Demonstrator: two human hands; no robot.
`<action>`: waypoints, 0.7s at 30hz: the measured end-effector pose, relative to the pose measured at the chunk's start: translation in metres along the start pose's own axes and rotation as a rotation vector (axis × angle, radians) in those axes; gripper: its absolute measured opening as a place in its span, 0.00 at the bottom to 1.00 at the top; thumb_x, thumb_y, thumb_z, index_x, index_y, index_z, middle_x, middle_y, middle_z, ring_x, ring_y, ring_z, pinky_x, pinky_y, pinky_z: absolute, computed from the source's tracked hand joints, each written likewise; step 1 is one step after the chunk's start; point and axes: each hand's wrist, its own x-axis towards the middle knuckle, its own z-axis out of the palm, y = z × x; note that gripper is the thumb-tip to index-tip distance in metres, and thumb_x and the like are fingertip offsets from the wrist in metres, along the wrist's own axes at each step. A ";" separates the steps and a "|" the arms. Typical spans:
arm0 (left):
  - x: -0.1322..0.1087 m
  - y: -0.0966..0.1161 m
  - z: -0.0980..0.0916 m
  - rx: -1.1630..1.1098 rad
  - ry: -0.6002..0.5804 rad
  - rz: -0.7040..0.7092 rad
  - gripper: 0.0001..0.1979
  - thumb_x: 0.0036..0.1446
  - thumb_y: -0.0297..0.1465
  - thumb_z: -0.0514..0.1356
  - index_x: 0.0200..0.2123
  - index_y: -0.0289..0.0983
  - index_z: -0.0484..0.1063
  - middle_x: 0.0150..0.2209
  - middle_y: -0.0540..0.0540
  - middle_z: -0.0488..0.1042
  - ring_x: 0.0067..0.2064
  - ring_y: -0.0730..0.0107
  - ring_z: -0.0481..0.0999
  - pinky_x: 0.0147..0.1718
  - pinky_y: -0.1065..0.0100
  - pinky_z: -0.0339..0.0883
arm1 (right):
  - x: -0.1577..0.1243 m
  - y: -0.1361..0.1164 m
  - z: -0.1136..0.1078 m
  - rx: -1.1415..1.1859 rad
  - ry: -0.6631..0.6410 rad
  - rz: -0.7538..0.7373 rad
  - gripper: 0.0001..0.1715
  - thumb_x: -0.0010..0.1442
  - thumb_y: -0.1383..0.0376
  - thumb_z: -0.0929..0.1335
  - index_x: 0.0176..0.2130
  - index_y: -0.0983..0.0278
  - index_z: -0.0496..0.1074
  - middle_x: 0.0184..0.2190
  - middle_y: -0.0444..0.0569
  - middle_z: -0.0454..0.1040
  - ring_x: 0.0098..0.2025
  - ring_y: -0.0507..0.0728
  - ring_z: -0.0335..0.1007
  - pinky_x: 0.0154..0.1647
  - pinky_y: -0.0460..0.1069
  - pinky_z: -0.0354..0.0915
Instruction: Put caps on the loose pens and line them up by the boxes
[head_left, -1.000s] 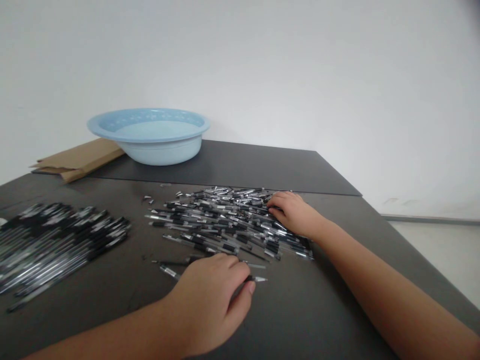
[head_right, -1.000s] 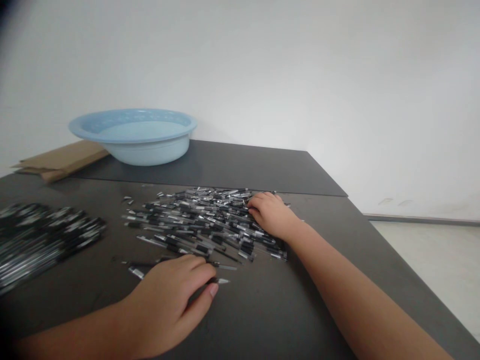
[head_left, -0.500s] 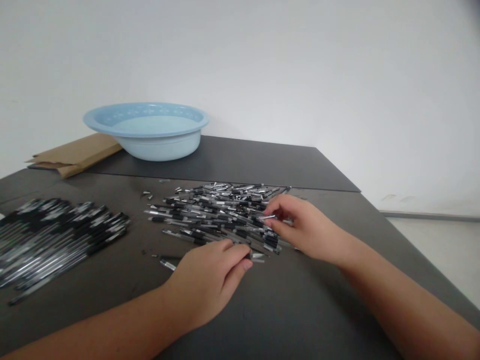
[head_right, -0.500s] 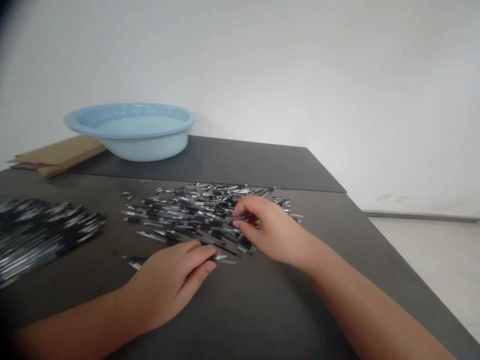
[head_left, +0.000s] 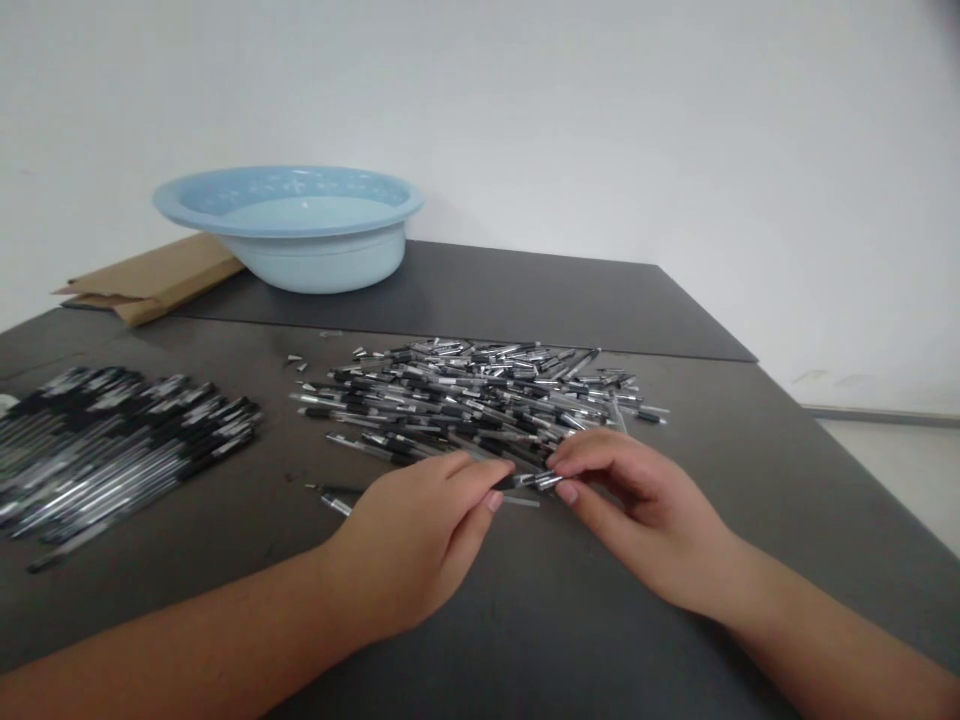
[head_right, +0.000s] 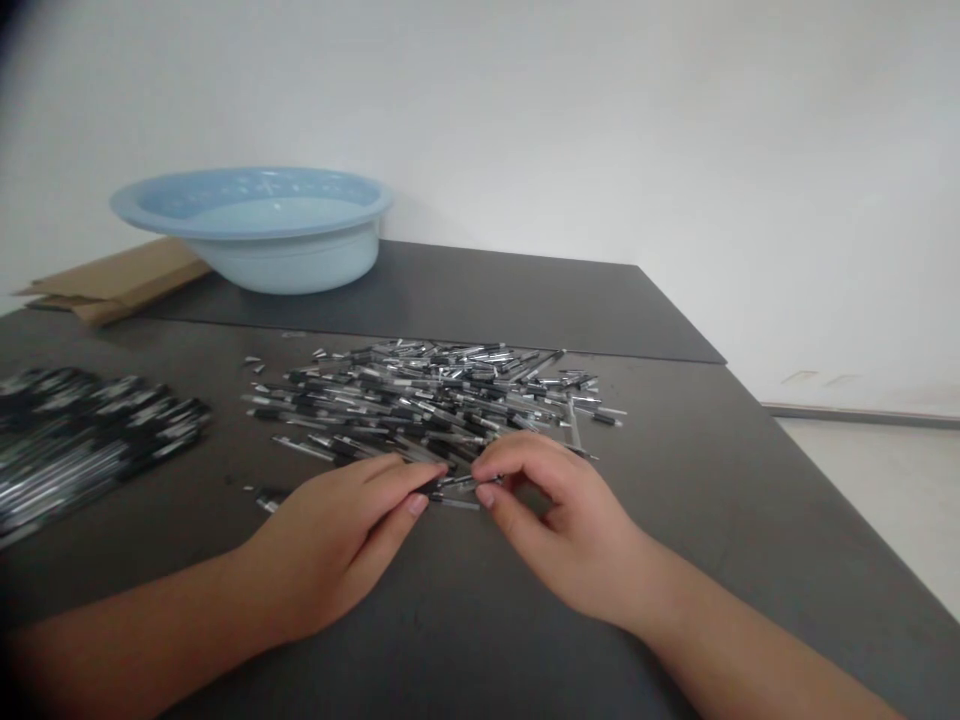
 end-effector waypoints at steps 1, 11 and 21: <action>0.000 -0.001 -0.001 0.003 -0.012 0.004 0.19 0.75 0.36 0.48 0.63 0.47 0.68 0.50 0.47 0.79 0.49 0.58 0.80 0.48 0.55 0.74 | 0.000 -0.001 0.000 -0.004 -0.018 -0.013 0.13 0.70 0.71 0.69 0.50 0.55 0.75 0.46 0.46 0.79 0.48 0.55 0.76 0.51 0.52 0.72; -0.001 0.001 -0.004 -0.021 0.007 0.016 0.18 0.75 0.35 0.49 0.62 0.47 0.69 0.48 0.48 0.80 0.47 0.61 0.81 0.45 0.60 0.72 | -0.005 0.000 -0.002 -0.015 0.090 -0.057 0.15 0.68 0.73 0.70 0.50 0.55 0.75 0.46 0.48 0.78 0.48 0.58 0.77 0.49 0.55 0.73; 0.000 0.000 -0.001 0.017 -0.048 0.045 0.18 0.76 0.37 0.50 0.62 0.45 0.71 0.52 0.49 0.82 0.50 0.58 0.82 0.48 0.58 0.73 | -0.005 0.001 0.003 -0.061 -0.013 -0.091 0.17 0.68 0.73 0.71 0.51 0.54 0.76 0.46 0.48 0.82 0.49 0.58 0.79 0.52 0.55 0.76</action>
